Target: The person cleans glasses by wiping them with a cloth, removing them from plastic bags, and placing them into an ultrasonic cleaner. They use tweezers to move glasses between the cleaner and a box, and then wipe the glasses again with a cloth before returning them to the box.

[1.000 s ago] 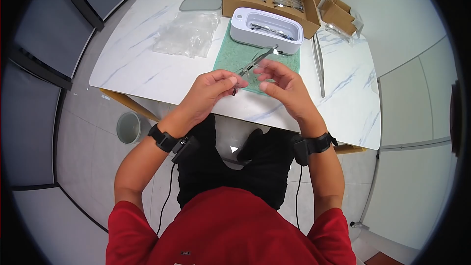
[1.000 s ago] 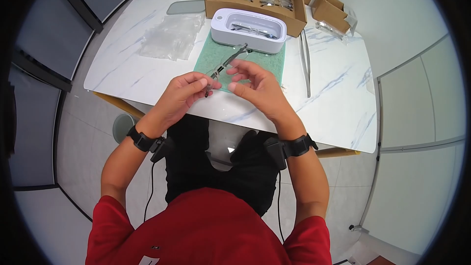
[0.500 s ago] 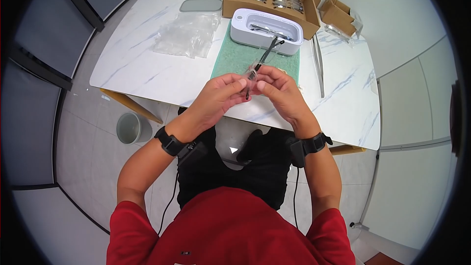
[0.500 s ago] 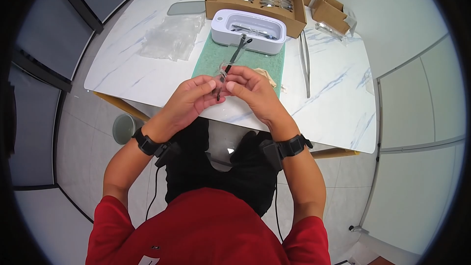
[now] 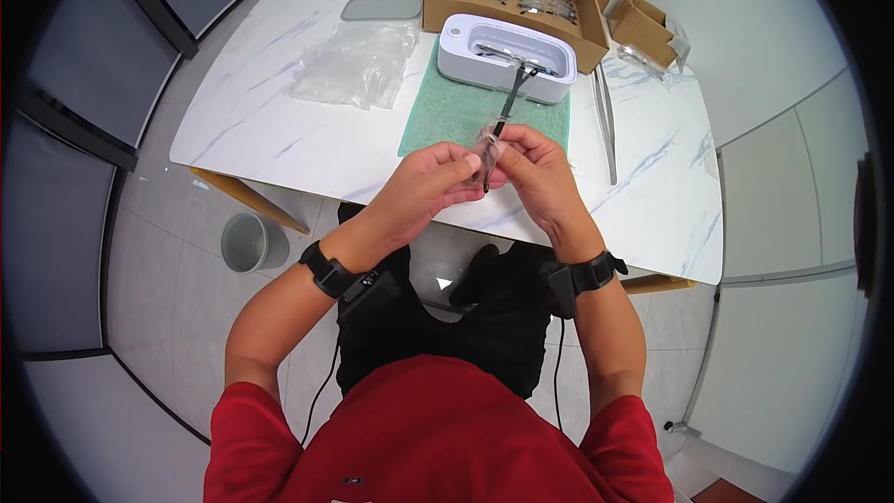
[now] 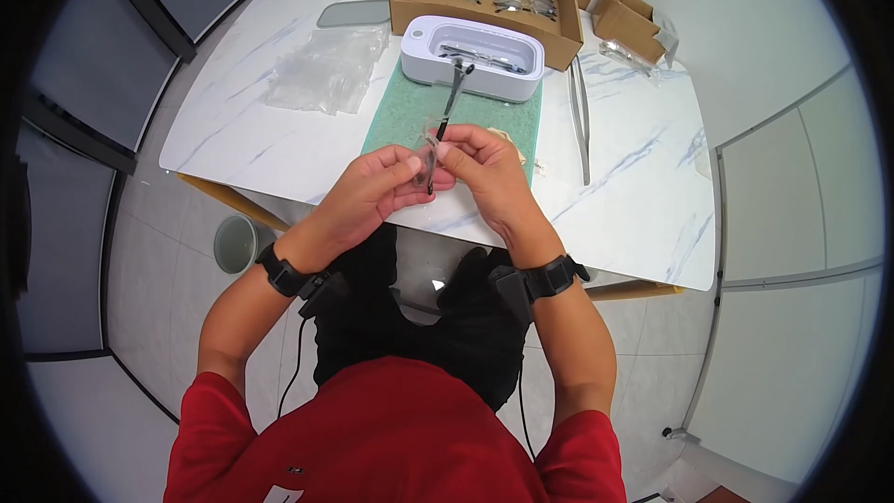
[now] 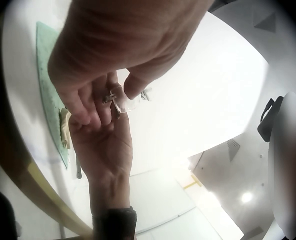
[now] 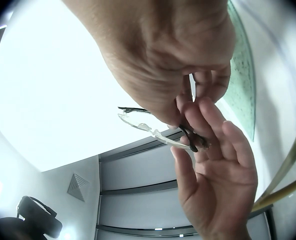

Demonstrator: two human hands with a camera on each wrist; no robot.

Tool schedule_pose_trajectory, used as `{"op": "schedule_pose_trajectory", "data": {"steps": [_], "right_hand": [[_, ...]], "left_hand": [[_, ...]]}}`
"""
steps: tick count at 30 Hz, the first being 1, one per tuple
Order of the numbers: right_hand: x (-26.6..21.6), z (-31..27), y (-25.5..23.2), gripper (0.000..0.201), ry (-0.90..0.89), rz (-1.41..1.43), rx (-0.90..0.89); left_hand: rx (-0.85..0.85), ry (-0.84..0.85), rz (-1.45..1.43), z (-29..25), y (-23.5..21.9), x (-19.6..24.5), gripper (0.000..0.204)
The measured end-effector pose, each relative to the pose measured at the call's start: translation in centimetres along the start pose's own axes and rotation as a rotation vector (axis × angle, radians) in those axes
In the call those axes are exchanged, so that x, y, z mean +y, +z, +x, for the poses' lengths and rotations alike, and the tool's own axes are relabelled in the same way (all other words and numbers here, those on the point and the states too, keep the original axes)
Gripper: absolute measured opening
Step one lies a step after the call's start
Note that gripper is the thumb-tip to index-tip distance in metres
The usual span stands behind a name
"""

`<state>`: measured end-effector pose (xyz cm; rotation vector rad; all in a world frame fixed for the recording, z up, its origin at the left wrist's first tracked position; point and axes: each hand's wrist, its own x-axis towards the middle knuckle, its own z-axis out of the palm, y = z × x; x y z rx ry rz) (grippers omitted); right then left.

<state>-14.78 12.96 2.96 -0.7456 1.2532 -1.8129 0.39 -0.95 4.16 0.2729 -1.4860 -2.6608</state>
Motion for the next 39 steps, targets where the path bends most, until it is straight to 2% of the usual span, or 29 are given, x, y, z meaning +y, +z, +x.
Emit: {"op": "schedule_pose_trajectory", "data": {"steps": [6,16,19,39], "right_hand": [[-0.4,0.0,0.0,0.020,0.011,0.022,-0.052],[0.7,0.2,-0.2,0.020,0.019,-0.001,0.008],[0.3,0.1,0.0,0.020,0.031,-0.026,0.012],[0.7,-0.4,0.2,0.019,0.097,-0.054,0.062]], "left_hand": [[0.033,-0.013,0.066,0.1,-0.5,-0.4,0.021],[0.091,0.083,0.169,0.5,-1.1,-1.4,0.025],[0.089,0.065,0.149,0.4,-1.0,-1.1,0.017],[0.114,0.128,0.198,0.5,-1.7,-1.7,0.017]]}}
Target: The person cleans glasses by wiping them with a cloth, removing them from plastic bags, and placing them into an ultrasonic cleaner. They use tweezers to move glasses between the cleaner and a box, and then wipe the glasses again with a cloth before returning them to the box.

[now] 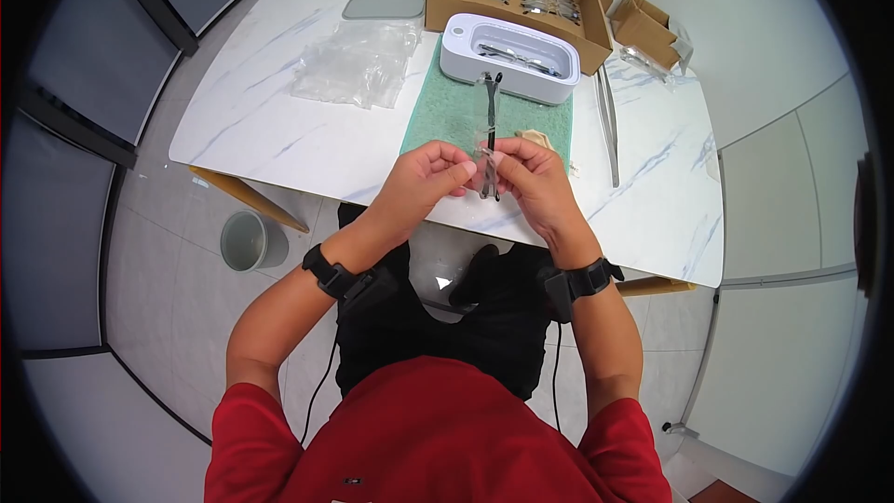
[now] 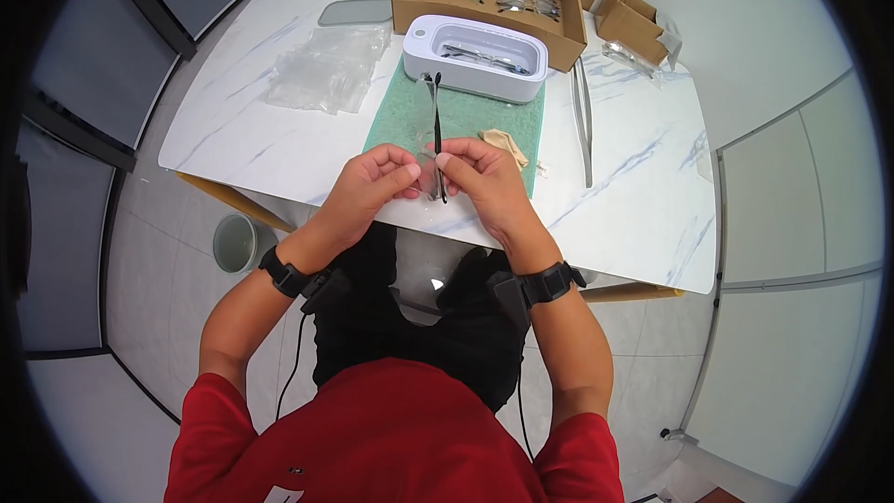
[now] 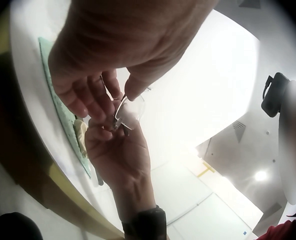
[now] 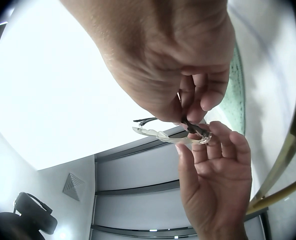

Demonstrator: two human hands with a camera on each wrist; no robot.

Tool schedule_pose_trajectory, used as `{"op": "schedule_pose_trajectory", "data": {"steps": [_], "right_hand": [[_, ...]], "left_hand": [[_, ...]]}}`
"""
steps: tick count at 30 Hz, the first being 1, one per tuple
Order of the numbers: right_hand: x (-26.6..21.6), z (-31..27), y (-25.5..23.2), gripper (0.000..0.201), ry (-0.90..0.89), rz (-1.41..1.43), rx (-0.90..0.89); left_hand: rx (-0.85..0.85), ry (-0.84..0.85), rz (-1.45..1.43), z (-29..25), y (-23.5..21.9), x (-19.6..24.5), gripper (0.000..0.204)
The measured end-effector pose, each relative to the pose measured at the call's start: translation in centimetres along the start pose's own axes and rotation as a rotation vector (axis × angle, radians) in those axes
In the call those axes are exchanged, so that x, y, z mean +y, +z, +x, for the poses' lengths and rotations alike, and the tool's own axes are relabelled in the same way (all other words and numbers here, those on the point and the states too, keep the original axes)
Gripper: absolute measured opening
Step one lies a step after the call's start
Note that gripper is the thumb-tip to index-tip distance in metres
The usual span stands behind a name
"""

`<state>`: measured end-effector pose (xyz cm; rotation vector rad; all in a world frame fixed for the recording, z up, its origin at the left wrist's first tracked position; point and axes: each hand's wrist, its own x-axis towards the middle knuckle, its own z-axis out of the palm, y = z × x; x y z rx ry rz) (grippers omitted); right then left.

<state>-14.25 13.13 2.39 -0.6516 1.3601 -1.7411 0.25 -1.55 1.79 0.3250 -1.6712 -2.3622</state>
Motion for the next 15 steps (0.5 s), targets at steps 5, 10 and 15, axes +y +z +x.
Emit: {"op": "schedule_pose_trajectory", "data": {"steps": [5,10,15], "right_hand": [[0.08,-0.02,-0.05,0.021,0.017,0.018,-0.006],[0.54,0.02,-0.48,0.022,0.011,0.023,-0.035],[0.63,-0.03,-0.44,0.022,0.019,0.039,-0.029]], "left_hand": [[0.005,-0.010,-0.008,0.06,-0.15,-0.13,0.017],[0.004,-0.005,-0.009,0.29,-0.64,-0.90,0.017],[0.014,-0.015,0.008,0.34,-0.70,-0.98,0.017]]}}
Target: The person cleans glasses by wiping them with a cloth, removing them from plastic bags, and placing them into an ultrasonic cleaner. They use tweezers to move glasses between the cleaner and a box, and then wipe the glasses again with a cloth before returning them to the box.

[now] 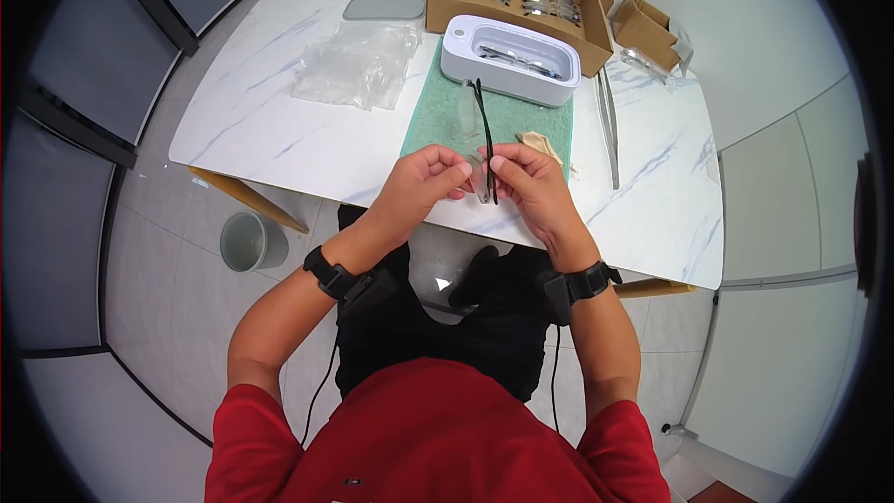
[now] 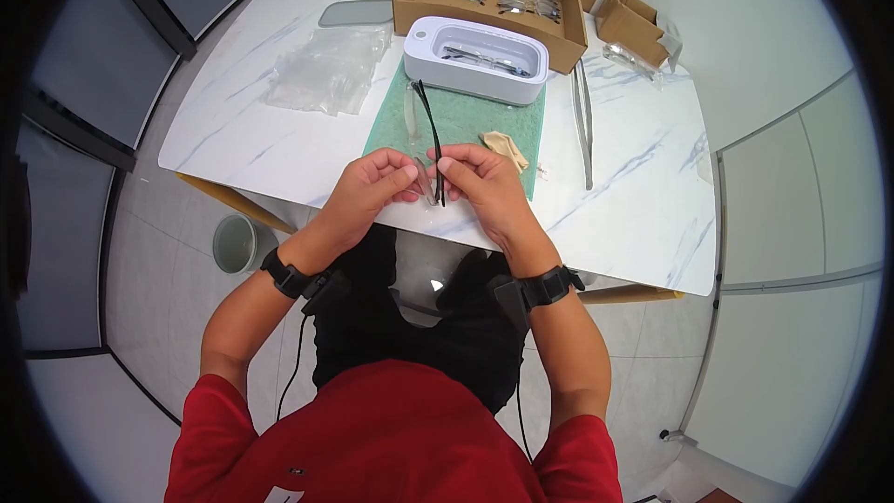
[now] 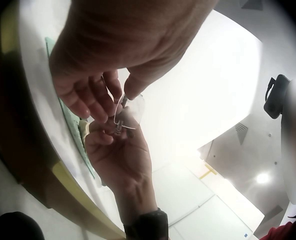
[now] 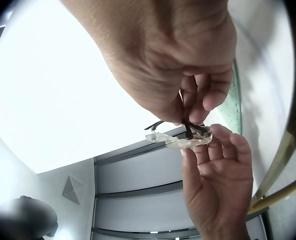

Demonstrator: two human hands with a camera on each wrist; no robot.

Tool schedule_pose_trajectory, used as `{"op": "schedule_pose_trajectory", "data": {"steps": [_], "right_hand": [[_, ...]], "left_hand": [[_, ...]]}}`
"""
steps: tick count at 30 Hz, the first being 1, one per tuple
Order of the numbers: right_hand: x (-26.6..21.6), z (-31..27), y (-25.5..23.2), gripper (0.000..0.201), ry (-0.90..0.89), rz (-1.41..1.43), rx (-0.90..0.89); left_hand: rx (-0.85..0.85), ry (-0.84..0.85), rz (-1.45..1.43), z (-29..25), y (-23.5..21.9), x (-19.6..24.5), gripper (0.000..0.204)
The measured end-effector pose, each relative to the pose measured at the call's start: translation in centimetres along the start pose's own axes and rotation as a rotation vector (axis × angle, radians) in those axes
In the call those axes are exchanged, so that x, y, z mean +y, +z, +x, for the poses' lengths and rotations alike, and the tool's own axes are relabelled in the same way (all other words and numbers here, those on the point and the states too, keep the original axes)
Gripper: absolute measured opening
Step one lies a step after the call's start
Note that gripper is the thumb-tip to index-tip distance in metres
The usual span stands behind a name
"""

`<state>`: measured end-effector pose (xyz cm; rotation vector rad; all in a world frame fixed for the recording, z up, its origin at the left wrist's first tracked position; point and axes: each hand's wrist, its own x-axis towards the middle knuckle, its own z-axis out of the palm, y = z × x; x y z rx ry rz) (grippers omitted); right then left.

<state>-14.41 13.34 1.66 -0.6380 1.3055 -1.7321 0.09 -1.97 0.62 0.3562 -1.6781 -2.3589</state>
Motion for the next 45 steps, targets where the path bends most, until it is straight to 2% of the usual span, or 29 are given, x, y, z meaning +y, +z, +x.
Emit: {"op": "schedule_pose_trajectory", "data": {"steps": [45], "right_hand": [[1.2,0.4,-0.6,0.020,0.037,0.061,0.024]], "left_hand": [[0.049,-0.052,-0.019,0.6,-1.0,-1.2,0.019]]}}
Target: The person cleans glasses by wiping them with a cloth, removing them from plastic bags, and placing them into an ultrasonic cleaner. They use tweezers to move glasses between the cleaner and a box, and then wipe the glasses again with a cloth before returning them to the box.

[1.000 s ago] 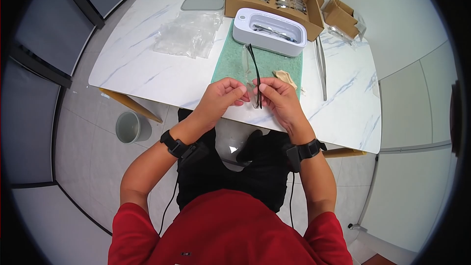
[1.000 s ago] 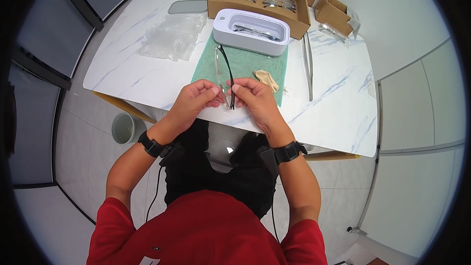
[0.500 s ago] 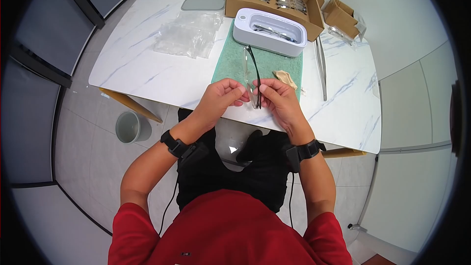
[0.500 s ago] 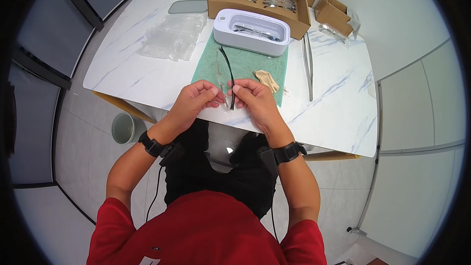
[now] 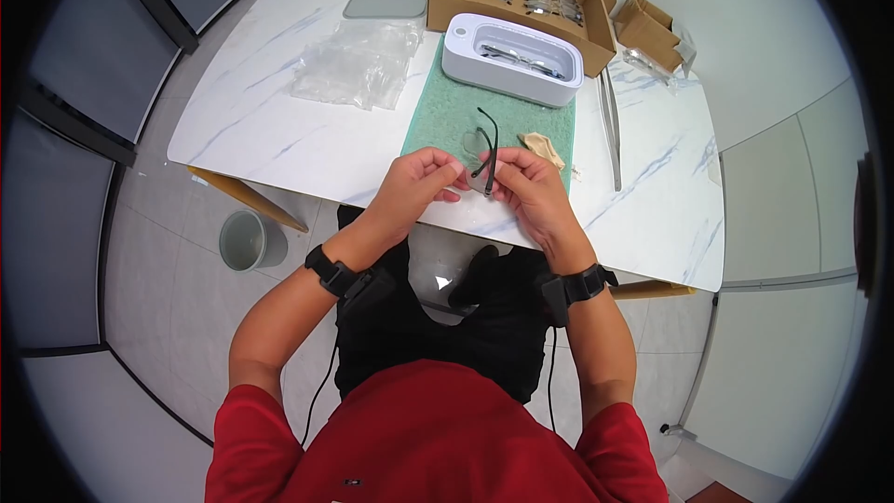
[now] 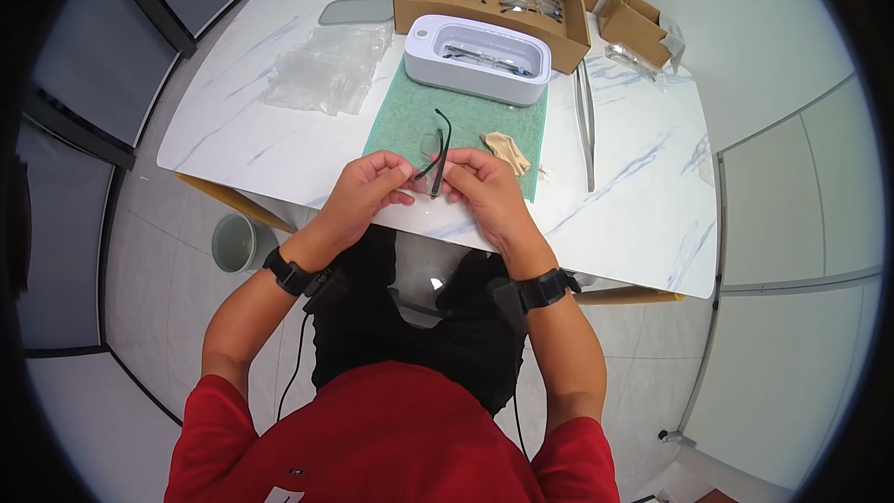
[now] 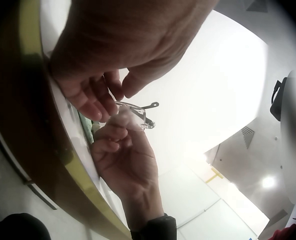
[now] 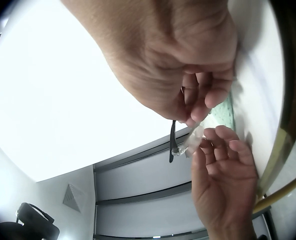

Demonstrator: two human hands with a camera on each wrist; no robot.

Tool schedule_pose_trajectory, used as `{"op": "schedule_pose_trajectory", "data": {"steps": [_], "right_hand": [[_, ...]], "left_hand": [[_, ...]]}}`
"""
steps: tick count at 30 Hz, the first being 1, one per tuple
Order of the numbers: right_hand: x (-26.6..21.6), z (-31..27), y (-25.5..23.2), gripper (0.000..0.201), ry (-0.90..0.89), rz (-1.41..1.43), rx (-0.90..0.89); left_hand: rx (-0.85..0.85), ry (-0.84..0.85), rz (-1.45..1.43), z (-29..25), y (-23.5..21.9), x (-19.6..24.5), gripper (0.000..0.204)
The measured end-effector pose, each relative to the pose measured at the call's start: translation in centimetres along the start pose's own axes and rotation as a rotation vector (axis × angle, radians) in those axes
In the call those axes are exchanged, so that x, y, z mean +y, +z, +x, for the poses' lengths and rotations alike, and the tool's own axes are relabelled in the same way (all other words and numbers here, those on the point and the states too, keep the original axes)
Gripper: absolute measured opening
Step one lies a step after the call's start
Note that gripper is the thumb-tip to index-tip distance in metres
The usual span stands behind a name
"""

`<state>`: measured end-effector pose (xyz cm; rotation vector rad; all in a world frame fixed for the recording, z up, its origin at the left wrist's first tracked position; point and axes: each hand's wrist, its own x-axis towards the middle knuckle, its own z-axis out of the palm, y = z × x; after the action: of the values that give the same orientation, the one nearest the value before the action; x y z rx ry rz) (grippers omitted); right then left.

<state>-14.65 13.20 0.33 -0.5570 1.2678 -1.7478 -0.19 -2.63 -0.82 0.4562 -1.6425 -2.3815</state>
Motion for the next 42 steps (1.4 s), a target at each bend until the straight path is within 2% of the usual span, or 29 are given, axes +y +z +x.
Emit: {"op": "schedule_pose_trajectory", "data": {"steps": [12,15,18,21,24,28,30,33,36,39,41,42], "right_hand": [[-1.0,0.0,0.3,0.020,0.074,0.040,-0.005],[-0.4,0.7,0.1,0.022,0.082,-0.198,0.048],[-0.9,0.3,0.7,0.021,0.066,-0.194,0.095],[-1.2,0.0,1.0,0.019,0.024,-0.050,0.091],[-1.4,-0.3,1.2,0.019,-0.007,0.146,-0.027],[-1.7,-0.4,0.9,0.017,0.050,0.299,-0.214],[-1.3,0.1,0.2,0.015,0.080,0.347,-0.317],[-1.1,-0.3,0.4,0.013,0.242,0.294,-0.314],[-1.5,-0.7,1.5,0.012,0.287,0.277,-0.250],[-1.6,-0.5,1.2,0.013,0.257,0.261,-0.315],[-1.4,-0.4,0.9,0.016,0.260,0.199,-0.269],[-1.3,-0.5,1.4,0.015,0.264,0.292,-0.256]], "left_hand": [[-0.028,-0.004,0.019,0.2,-0.2,0.1,0.021],[-0.037,0.005,0.043,0.0,-0.1,0.1,0.022],[-0.035,0.005,0.048,-0.1,0.0,0.3,0.023],[-0.048,0.010,0.052,-0.2,-0.1,0.3,0.024],[-0.085,0.012,-0.023,-0.4,0.2,0.6,0.028],[-0.179,-0.048,-0.233,-0.3,-0.1,1.3,0.032],[-0.138,-0.047,-0.257,-0.3,0.0,1.2,0.031],[-0.177,-0.022,-0.282,0.1,-0.1,0.9,0.028],[-0.223,-0.016,-0.317,0.2,-0.2,0.7,0.025],[-0.200,0.037,-0.324,-0.1,-0.2,0.8,0.024],[-0.207,0.067,-0.377,-0.1,-0.3,0.8,0.026],[-0.249,0.065,-0.439,0.0,-0.6,0.7,0.027]]}}
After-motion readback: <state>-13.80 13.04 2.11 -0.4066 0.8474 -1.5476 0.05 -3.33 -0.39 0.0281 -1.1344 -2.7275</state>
